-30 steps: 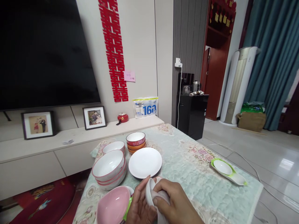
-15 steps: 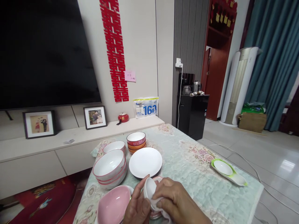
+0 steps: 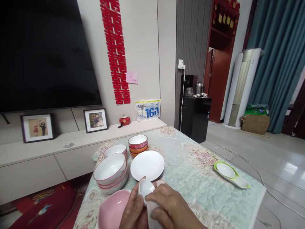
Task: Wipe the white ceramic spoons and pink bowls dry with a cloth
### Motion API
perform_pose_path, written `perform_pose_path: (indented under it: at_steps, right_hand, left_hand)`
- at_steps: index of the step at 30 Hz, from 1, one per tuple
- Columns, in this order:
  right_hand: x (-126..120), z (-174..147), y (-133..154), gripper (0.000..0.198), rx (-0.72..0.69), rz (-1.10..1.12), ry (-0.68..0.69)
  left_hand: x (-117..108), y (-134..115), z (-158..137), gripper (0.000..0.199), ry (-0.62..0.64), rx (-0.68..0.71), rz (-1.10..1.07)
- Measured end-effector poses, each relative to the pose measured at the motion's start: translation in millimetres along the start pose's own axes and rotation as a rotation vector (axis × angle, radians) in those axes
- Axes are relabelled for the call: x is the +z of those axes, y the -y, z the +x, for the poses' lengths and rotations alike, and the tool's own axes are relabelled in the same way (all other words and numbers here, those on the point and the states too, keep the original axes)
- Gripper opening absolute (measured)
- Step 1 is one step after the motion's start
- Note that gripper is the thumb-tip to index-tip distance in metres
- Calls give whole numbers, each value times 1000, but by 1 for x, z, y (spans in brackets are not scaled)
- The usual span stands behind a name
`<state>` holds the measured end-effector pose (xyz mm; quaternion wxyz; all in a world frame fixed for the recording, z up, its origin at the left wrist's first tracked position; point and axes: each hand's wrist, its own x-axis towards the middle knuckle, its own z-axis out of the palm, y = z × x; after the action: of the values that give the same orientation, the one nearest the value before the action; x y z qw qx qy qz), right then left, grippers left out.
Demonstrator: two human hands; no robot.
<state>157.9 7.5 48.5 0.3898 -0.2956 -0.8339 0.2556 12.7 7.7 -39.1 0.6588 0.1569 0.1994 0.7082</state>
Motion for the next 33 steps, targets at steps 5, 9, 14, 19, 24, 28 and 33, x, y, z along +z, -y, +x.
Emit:
perform_pose_path:
  at_steps: [5, 9, 14, 19, 24, 28, 33]
  right_hand:
    - [14, 3, -5, 35, -74, -152, -2]
    - [13, 5, -13, 19, -73, -75, -22]
    - [-9, -1, -33, 30, 146, 157, 18]
    - [-22, -5, -48, 36, 301, 327, -44]
    - [-11, 1, -46, 24, 266, 228, -183]
    - [5, 5, -30, 25, 46, 5, -225]
    - [25, 3, -17, 28, -94, -122, -111]
  left_hand:
    - [1, -3, -1, 42, -11, -32, -7]
    - [0, 1, -1, 44, -3, -15, 20]
    - [1, -3, 2, 53, 122, 28, 297]
    - [1, -5, 1, 45, 140, -15, 494]
    - [-8, 2, 3, 50, 73, 11, 483]
    - [-12, 4, 5, 48, 37, 84, 536]
    - [-5, 3, 3, 43, 14, 181, 532]
